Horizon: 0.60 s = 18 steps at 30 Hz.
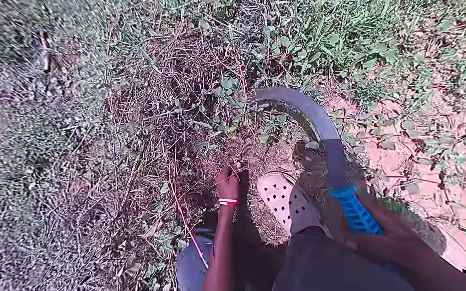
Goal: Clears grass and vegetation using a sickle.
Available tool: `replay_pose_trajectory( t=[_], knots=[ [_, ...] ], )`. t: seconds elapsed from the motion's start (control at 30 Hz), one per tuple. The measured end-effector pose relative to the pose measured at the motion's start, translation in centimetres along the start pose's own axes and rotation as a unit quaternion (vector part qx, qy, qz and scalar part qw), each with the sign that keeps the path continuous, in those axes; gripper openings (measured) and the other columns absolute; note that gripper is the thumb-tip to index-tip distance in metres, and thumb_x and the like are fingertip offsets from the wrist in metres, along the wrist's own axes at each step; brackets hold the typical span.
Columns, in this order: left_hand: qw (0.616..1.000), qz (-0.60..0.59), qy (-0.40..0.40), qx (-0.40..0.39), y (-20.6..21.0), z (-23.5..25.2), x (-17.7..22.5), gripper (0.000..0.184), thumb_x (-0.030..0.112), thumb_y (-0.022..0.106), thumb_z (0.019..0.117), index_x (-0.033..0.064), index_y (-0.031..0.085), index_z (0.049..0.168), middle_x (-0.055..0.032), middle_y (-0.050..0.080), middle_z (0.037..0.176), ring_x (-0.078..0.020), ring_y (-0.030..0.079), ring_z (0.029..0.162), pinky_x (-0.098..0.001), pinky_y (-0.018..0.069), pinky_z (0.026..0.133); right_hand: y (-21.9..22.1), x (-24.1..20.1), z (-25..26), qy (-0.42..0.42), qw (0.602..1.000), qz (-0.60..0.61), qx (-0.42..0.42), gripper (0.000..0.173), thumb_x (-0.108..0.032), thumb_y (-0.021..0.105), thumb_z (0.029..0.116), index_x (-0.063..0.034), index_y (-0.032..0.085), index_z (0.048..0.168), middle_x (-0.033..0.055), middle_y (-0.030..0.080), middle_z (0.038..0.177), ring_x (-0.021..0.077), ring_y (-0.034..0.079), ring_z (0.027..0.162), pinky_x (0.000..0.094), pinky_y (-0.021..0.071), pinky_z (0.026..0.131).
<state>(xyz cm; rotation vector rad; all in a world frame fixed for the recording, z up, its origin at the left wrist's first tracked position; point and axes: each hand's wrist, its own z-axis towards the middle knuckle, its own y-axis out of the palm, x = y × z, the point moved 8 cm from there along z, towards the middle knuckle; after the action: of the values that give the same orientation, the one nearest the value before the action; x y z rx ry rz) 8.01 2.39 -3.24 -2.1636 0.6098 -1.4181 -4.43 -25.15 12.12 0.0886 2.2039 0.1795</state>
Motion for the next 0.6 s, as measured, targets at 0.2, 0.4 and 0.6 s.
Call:
replay_pose_trajectory(
  t=[0.2,0.4,0.6],
  knots=[
    [0.972,-0.174,0.114,0.106,-2.9,0.6,9.6,0.019,0.012,0.056,0.1022,-0.0053,0.065,0.101,-0.0039,0.068,0.084,-0.0032,0.065,0.078,-0.0257,0.0551,0.078,0.2,0.6,2.6,0.03,0.998,-0.054,0.02,0.045,-0.017,0.067,0.0797,-0.014,0.055,0.123,-0.0122,0.062,0.076,0.0003,0.061,0.058,0.0199,0.0538,0.051],
    [0.931,-0.281,0.14,0.186,-5.6,1.6,15.6,0.019,0.015,0.051,0.1055,-0.0009,0.062,0.103,-0.0029,0.066,0.088,-0.0056,0.065,0.078,-0.0267,0.0563,0.075,2.5,-1.0,6.9,0.096,0.994,0.04,-0.043,0.021,-0.003,0.053,0.0953,-0.0073,0.048,0.115,-0.0017,0.057,0.07,0.0062,0.058,0.049,0.0212,0.0529,0.044],
    [0.935,-0.236,0.144,0.223,-10.8,-0.8,8.7,0.012,0.007,0.05,0.1009,0.0025,0.061,0.096,0.0051,0.066,0.081,-0.0022,0.067,0.074,-0.0256,0.0592,0.076,-5.9,0.2,-2.7,0.102,0.994,-0.036,0.029,0.027,0.006,0.051,0.0812,-0.0148,0.053,0.099,-0.0103,0.059,0.065,0.0015,0.055,0.048,0.0181,0.048,0.044]
  ],
)
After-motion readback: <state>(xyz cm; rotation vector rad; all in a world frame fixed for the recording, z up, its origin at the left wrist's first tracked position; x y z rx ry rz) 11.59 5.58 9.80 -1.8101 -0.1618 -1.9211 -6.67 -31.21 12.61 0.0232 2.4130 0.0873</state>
